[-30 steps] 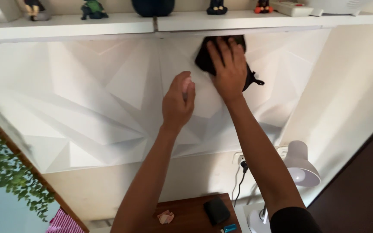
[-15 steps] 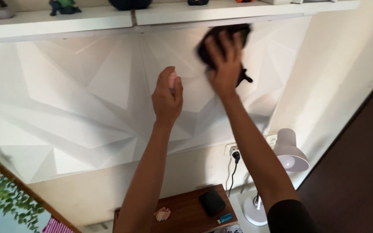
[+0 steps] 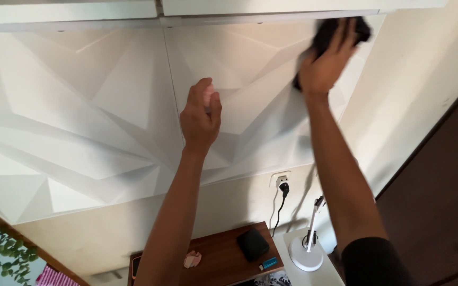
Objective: Using a spray bottle and a cloth to wipe down 3D wall panels.
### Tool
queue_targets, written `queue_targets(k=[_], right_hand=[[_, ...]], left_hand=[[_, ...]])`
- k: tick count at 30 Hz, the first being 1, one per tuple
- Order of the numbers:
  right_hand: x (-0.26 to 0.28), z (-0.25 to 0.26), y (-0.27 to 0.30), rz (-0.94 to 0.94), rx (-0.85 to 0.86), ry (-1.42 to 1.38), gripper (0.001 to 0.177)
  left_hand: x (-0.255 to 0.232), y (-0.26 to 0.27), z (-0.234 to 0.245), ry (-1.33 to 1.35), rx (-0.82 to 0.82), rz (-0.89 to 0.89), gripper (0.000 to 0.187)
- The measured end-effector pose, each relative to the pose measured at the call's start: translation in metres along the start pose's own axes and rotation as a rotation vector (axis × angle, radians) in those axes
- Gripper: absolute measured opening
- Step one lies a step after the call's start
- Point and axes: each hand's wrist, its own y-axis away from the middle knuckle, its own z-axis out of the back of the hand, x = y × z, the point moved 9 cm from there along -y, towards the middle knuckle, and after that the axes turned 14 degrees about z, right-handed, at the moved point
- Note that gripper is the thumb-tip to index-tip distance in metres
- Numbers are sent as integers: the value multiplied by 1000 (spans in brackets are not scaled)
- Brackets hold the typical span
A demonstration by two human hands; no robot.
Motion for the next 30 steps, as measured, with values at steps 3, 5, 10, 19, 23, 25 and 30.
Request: queue_targets(k=[3,5,10,19,23,25,30], right_hand=[[-52,-6,-3,-109,111,162,81],[-72,-6,-2,-184,174,255,80],[-57,-5,19,-139,158,139,73],[83,-8,83,47,149,-125,83],[96,0,103,96,135,-68,81],[93,-2,106,120,211,-18,83],[45,-3,64,70,215,100,90]], left_hand=[[3,1,0,-9,-6,-12,28],[-1,1,4,-4,-19,-41,27],[0,6,10,42,14,7,28],[2,25,-24,89,137,188,30],[-17,32,-33,157,98,40,28],[-19,36,-34,130,69,1,27],[-3,35,-40,118,91,56,28]])
